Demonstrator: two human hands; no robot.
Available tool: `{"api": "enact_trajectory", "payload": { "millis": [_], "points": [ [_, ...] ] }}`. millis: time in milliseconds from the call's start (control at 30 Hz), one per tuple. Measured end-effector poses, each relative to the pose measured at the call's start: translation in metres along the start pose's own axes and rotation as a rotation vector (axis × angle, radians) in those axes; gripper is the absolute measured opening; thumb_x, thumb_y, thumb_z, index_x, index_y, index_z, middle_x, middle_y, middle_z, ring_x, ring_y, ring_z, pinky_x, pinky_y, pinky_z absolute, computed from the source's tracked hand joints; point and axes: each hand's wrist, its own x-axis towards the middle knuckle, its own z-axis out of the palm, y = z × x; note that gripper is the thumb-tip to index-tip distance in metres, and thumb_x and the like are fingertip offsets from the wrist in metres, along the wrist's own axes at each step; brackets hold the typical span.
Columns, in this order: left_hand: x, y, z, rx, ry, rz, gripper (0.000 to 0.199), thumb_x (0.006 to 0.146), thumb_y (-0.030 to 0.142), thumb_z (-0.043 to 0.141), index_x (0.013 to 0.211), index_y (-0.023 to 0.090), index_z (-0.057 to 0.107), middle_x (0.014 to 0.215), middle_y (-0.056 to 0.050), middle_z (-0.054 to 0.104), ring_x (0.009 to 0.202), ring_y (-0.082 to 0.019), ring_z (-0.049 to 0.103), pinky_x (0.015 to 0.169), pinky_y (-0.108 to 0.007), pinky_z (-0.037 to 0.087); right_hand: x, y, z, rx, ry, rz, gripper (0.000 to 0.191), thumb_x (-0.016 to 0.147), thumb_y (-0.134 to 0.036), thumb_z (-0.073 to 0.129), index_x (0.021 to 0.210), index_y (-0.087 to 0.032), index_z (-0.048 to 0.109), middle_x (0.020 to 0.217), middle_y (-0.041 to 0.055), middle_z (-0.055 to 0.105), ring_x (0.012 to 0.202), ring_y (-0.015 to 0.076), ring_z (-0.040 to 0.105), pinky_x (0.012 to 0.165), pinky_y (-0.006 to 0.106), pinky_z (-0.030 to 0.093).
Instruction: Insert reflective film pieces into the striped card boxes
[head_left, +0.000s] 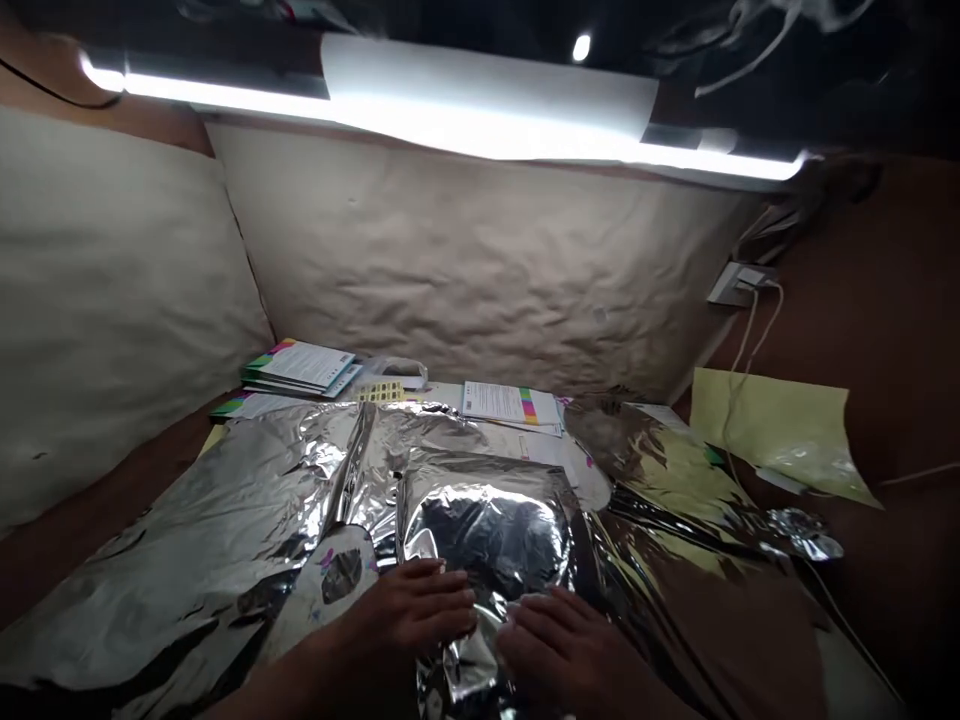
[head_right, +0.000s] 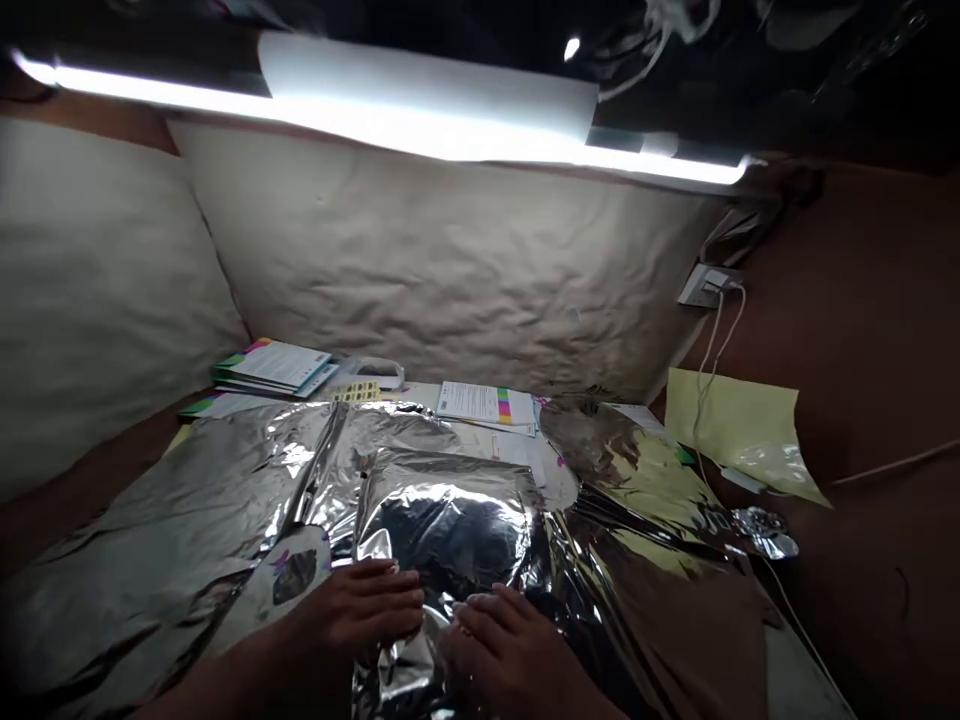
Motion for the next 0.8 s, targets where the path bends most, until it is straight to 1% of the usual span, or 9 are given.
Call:
{"api": "enact_trajectory", "payload": {
  "millis": [67,167,200,267,367,467,533,633,800],
  "points": [
    [-0.01,0.01,-0.007,-0.105,-0.206,-0.057,0.055,0.092,0.019,0.056,0.144,0.032,0.043,0.148,-0.001,0.049,0.139,-0.023,0.04,0.12,-0.04,0.025,-0.02,0.013,0.0,0.044,-0.108,0.072,0.056,0.093,-0.038,0.056,0.145,-0.025,0.042,0.143,0.0071,0.054,0.128,0.0262,0.052,0.102,0.038,0.046],
    [-0.007,0.007,-0.035,-0.286,-0.4,-0.109,0.088,0.082,0.047,0.068,0.155,0.029,0.021,0.16,-0.007,0.024,0.147,-0.032,0.023,0.12,-0.051,0.019,-0.033,0.048,0.0,-0.007,-0.108,0.378,0.067,0.093,-0.046,0.051,0.153,-0.024,0.029,0.161,0.0086,0.023,0.147,0.0321,0.023,0.115,0.051,0.03],
    [-0.002,0.001,-0.041,-0.306,-0.409,-0.128,0.092,0.083,0.054,0.065,0.156,0.028,0.015,0.161,-0.008,0.02,0.147,-0.032,0.02,0.119,-0.051,0.019,-0.033,0.06,0.004,-0.026,-0.107,0.452,0.067,0.095,-0.047,0.047,0.154,-0.025,0.026,0.162,0.008,0.017,0.148,0.0325,0.017,0.116,0.054,0.026],
    [0.007,-0.016,-0.045,-0.226,-0.353,-0.223,0.084,0.089,0.06,0.053,0.156,0.028,0.013,0.162,-0.008,0.017,0.148,-0.031,0.016,0.119,-0.051,0.017,-0.029,0.074,0.017,-0.041,-0.138,0.539,0.068,0.096,-0.052,0.042,0.156,-0.027,0.019,0.163,0.0066,0.009,0.149,0.0317,0.01,0.117,0.056,0.021],
    [0.018,-0.043,-0.027,0.015,-0.256,-0.396,0.078,0.09,0.066,0.044,0.155,0.028,0.023,0.162,-0.011,0.016,0.148,-0.036,0.012,0.117,-0.059,0.01,-0.018,0.074,0.041,-0.051,-0.233,0.567,0.072,0.095,-0.059,0.041,0.156,-0.031,0.013,0.163,0.0048,0.005,0.15,0.0296,0.008,0.118,0.054,0.019],
    [0.018,-0.06,-0.005,0.08,-0.285,-0.43,0.083,0.086,0.074,0.041,0.154,0.029,0.023,0.162,-0.013,0.017,0.148,-0.038,0.012,0.116,-0.058,0.011,-0.007,0.063,0.052,-0.073,-0.265,0.54,0.069,0.097,-0.056,0.038,0.156,-0.031,0.012,0.164,0.0042,0.005,0.15,0.0282,0.007,0.119,0.052,0.018],
    [0.014,-0.063,0.003,0.079,-0.284,-0.431,0.082,0.087,0.074,0.038,0.155,0.031,0.02,0.162,-0.012,0.014,0.149,-0.036,0.011,0.116,-0.056,0.011,-0.002,0.059,0.051,-0.067,-0.275,0.511,0.068,0.098,-0.055,0.037,0.156,-0.032,0.011,0.164,0.0034,0.005,0.15,0.0281,0.008,0.119,0.052,0.017],
    [0.01,-0.062,0.004,0.068,-0.279,-0.419,0.08,0.087,0.074,0.038,0.154,0.035,0.018,0.163,-0.009,0.015,0.149,-0.035,0.011,0.117,-0.055,0.01,0.002,0.056,0.044,-0.032,-0.299,0.48,0.068,0.097,-0.056,0.04,0.155,-0.033,0.015,0.163,0.0045,0.011,0.149,0.029,0.014,0.118,0.053,0.022],
    [0.008,-0.058,0.001,0.07,-0.217,-0.413,0.077,0.089,0.069,0.042,0.154,0.033,0.022,0.163,-0.009,0.015,0.149,-0.034,0.013,0.117,-0.052,0.01,-0.008,0.04,0.04,0.013,-0.245,0.431,0.068,0.096,-0.048,0.048,0.155,-0.027,0.021,0.161,0.0103,0.022,0.147,0.0317,0.02,0.116,0.058,0.024]
  ]
}}
